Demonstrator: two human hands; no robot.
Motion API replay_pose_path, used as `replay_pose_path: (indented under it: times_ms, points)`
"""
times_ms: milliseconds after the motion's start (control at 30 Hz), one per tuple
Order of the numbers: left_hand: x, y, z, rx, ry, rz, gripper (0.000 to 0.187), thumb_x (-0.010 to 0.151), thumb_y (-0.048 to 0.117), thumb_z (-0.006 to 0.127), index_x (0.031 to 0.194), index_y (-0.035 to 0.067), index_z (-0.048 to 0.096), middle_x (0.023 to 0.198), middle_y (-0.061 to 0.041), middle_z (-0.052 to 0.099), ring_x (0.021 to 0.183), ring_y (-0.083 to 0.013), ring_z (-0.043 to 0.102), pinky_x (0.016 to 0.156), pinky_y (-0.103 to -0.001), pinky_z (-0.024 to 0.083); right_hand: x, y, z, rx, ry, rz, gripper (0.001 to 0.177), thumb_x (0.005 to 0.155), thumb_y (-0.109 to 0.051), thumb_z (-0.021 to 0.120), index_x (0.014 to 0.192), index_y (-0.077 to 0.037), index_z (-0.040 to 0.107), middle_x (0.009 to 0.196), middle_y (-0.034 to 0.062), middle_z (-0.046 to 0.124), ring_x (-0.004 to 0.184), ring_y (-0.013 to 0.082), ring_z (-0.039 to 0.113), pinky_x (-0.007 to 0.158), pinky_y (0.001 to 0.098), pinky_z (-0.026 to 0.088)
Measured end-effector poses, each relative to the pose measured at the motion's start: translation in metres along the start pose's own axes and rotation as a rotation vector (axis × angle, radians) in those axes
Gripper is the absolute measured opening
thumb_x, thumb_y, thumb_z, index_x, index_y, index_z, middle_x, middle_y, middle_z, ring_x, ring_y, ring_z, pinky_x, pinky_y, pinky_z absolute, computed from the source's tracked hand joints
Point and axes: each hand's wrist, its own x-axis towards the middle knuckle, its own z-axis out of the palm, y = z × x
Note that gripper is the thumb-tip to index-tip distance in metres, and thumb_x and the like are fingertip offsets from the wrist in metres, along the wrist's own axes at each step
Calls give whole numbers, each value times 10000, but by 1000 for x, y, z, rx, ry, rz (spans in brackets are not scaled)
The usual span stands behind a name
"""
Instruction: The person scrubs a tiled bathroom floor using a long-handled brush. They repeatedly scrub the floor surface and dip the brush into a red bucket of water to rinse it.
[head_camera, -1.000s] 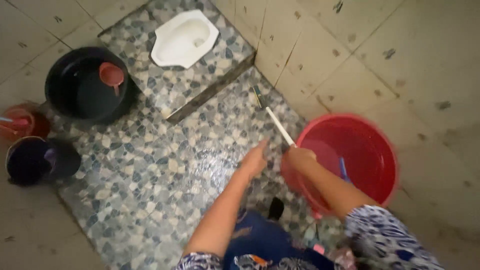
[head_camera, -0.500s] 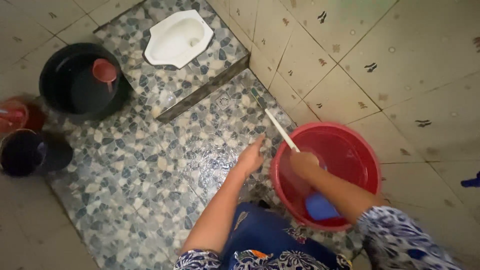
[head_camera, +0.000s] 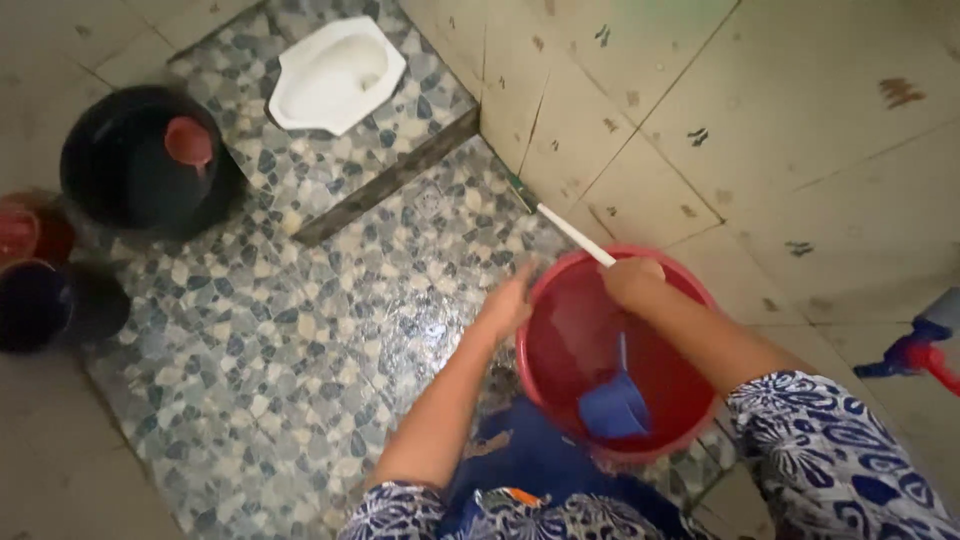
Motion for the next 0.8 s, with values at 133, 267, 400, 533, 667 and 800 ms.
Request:
replay_pose_path:
  times_ms: [133,267,400,533,667,800]
  points:
    - [8,44,-10,59,-115,-96,713,864,69,534,1555,169,394,1234,-317,653,1160,-475,622,1019,-512,475,-33,1,-62,246,101,-52,341,972,-189,497,1240,-110,693,1151,219,735,1051,415,710,887,531,562]
    - [32,26,23,59,-121,-29,723,867,61,533,1565,149,368,1203,-343,653,1119,-482,640,1000,-517,487,-9,1,-18,258,188,-4,378,1009,-310,436,1203,-136,710,1116,209,722,1025,418,711,866,550,562]
    - [39,30,29,-3,-138,17,735,853,15,512,1565,143,376,1207,-312,668,1116,-454,659,973,-491,512,-72,9,-2,96,129,-44,424,1086,-354,341,1292,-155,653,1034,170,744,953,388,742,802,567,577]
    - [41,40,45,-88,-99,50,692,864,1,504,1538,127,408,1274,-272,658,1162,-429,648,983,-465,514,-96,37,2,33,85,-49,425,1053,-299,337,1385,-206,585,1010,151,749,915,368,750,746,553,595]
    - [66,31,55,-19,45,315,719,781,-32,516,1492,47,446,1432,-282,561,1323,-440,540,1128,-441,408,-22,16,6,75,147,-67,378,1069,-288,369,1306,-172,640,1059,152,742,943,364,743,761,538,591]
    - [64,9,81,-37,29,258,698,800,-34,545,1486,6,421,1475,-299,498,1357,-447,490,1158,-447,365,53,-21,15,193,215,-43,361,938,-351,576,1107,-101,776,1106,165,761,1012,337,747,846,475,607]
